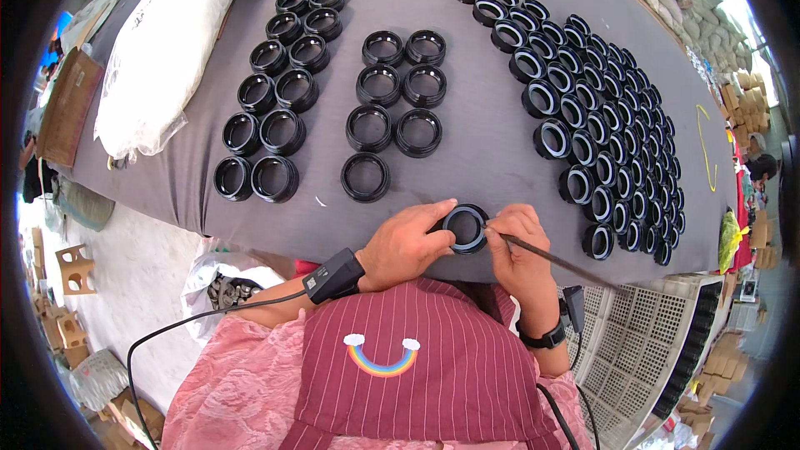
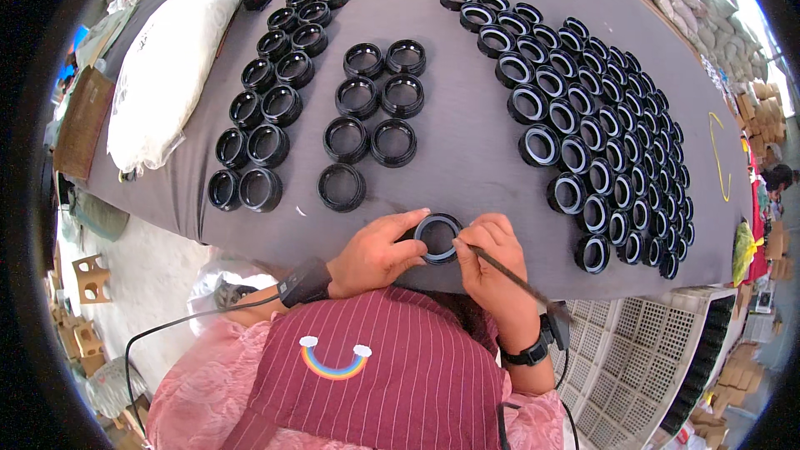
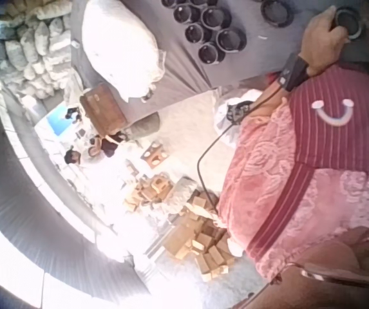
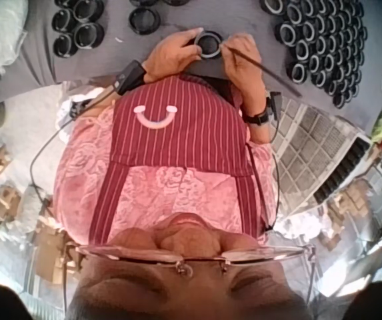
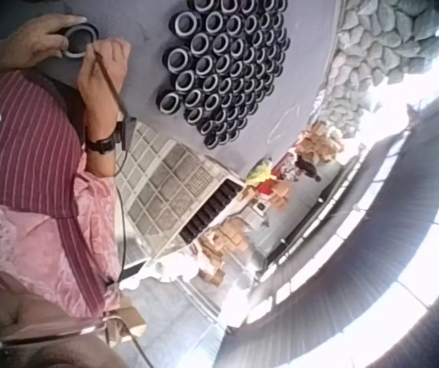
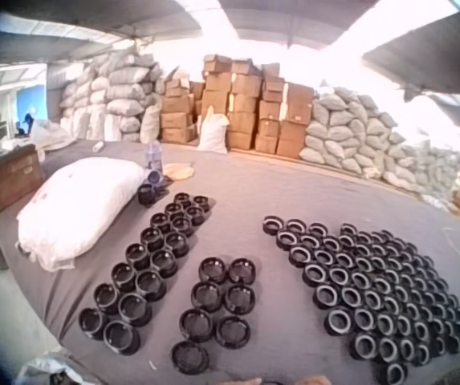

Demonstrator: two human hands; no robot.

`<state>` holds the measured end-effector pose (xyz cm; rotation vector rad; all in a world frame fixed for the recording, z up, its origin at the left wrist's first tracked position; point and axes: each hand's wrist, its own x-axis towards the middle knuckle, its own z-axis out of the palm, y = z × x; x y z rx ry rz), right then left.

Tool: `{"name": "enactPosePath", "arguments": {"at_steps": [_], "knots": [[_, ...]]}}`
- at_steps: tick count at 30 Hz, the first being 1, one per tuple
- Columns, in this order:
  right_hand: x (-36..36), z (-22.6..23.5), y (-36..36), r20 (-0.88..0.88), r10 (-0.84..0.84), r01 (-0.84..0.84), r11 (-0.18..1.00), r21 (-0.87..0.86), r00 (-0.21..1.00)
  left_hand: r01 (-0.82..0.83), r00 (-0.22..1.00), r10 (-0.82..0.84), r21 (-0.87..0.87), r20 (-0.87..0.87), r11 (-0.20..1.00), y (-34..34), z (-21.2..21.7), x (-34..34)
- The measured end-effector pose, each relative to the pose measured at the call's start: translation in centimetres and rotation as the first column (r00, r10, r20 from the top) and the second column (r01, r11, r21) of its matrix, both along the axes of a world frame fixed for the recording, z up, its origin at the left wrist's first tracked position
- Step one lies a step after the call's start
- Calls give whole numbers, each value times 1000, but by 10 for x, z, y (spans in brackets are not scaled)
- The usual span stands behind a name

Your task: The person is using a thin metal tool to scrape or clean the inner edges of black plastic ring products on a workshop table.

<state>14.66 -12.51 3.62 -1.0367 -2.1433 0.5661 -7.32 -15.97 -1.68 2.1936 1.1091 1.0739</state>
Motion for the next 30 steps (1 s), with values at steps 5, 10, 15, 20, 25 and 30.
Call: {"name": "enactPosePath", "arguments": {"at_steps": [5, 10, 15, 20, 25, 30], "knots": [[4, -2, -3, -51, 36, -48, 963, -265, 998, 9, 1000, -9, -14, 4, 1000, 2, -3, -3], [-10, -21, -4, -211, 110, -144, 977, -155, 971, 19, 1000, -18, -34, 18, 999, 4, -5, -4], [-22, -37, -16, -225, -18, 24, 999, 26, 974, 12, 999, -7, -103, 48, 995, 1, 1, -2], [-29, -42, -24, -182, -80, 103, 987, 123, 980, 26, 998, -20, -98, 64, 995, -1, 7, 6], [-13, -56, -33, -618, -266, 169, 963, -212, 740, -15, 995, 28, -128, 97, 992, 7, 25, 9], [54, -40, -41, -504, -429, 448, 889, -90, 750, -124, 904, 121, 20, -411, 992, 23, 75, -19]]}}
